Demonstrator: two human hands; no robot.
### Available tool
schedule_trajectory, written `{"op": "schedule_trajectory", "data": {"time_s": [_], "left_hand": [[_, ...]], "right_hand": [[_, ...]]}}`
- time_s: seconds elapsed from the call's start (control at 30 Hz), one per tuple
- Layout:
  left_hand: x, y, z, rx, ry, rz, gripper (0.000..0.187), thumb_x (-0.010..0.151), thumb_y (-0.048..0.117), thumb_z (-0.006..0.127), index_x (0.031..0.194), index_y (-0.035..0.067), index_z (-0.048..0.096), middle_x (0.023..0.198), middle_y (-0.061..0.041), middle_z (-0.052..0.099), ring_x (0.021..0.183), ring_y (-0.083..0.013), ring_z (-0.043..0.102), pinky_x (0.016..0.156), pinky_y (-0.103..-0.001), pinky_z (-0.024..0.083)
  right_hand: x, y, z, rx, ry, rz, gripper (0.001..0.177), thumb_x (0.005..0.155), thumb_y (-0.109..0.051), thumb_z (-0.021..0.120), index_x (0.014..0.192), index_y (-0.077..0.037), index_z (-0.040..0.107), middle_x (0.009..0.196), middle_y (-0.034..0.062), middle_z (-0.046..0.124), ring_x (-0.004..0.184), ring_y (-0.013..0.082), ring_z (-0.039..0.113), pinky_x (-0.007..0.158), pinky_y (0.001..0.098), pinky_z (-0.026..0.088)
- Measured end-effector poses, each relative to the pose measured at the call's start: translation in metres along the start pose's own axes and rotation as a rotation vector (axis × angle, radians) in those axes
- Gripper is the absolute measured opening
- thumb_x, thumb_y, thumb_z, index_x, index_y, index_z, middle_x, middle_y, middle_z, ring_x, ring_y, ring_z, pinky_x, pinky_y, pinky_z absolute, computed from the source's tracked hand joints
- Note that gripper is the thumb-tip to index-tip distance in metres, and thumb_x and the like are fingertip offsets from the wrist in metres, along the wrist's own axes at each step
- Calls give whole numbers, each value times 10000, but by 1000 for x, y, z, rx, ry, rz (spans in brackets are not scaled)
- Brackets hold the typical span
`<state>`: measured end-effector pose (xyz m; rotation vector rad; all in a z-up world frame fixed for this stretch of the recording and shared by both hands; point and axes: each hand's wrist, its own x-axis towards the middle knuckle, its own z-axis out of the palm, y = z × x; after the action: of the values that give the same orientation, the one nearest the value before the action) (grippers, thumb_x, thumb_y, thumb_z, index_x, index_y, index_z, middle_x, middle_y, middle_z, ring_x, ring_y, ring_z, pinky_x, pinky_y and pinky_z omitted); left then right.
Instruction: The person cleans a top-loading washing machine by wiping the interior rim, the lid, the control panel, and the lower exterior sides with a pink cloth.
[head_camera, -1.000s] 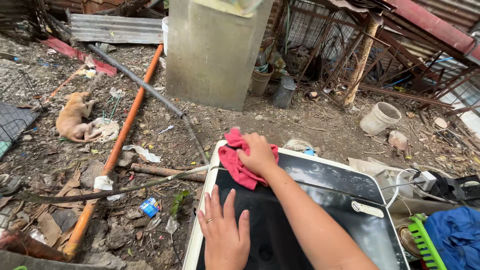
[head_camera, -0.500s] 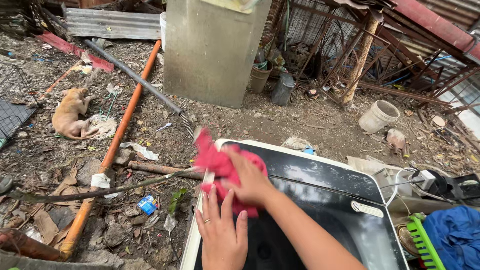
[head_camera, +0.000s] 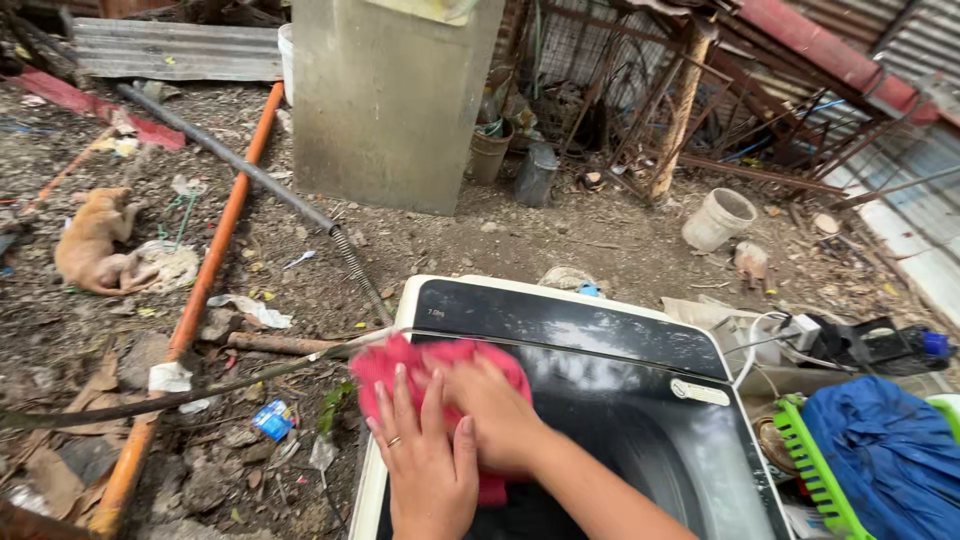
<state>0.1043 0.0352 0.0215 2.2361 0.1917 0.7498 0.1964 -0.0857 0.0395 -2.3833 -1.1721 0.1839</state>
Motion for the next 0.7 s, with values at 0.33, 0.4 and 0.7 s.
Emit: {"op": "schedule_trajectory", "data": {"time_s": [0.33,0.4,0.7], "left_hand": [[5,9,0,113,-242,42,589,836,395,654,1352,121,585,1527,-204,433,1437,-396,328,1164,-624,167],[6,10,-1,129,-263,64,589,800,356,684,1325,104,599,1512,-221,444,1448,-418,342,1141,-625,184],[6,2,-1,118,-190,34,583,741,196,673,1296,46,580,1452,-204,474,1405,-390,376,1154,-599,230]], "right_hand": [[-96,67,-29,-223,505,337,397,867,-201,650,1226,-31,656,1375,170,576,1308,359,521,1095,452,390],[-71,68,-19,-295,547,273,468,829,-202,710,1254,-27,626,1382,194,578,1315,384,505,1112,484,364],[25,54,-5,-58,460,12,408,780,-134,678,1179,-52,645,1220,165,660,1174,372,584,1037,449,460]]}}
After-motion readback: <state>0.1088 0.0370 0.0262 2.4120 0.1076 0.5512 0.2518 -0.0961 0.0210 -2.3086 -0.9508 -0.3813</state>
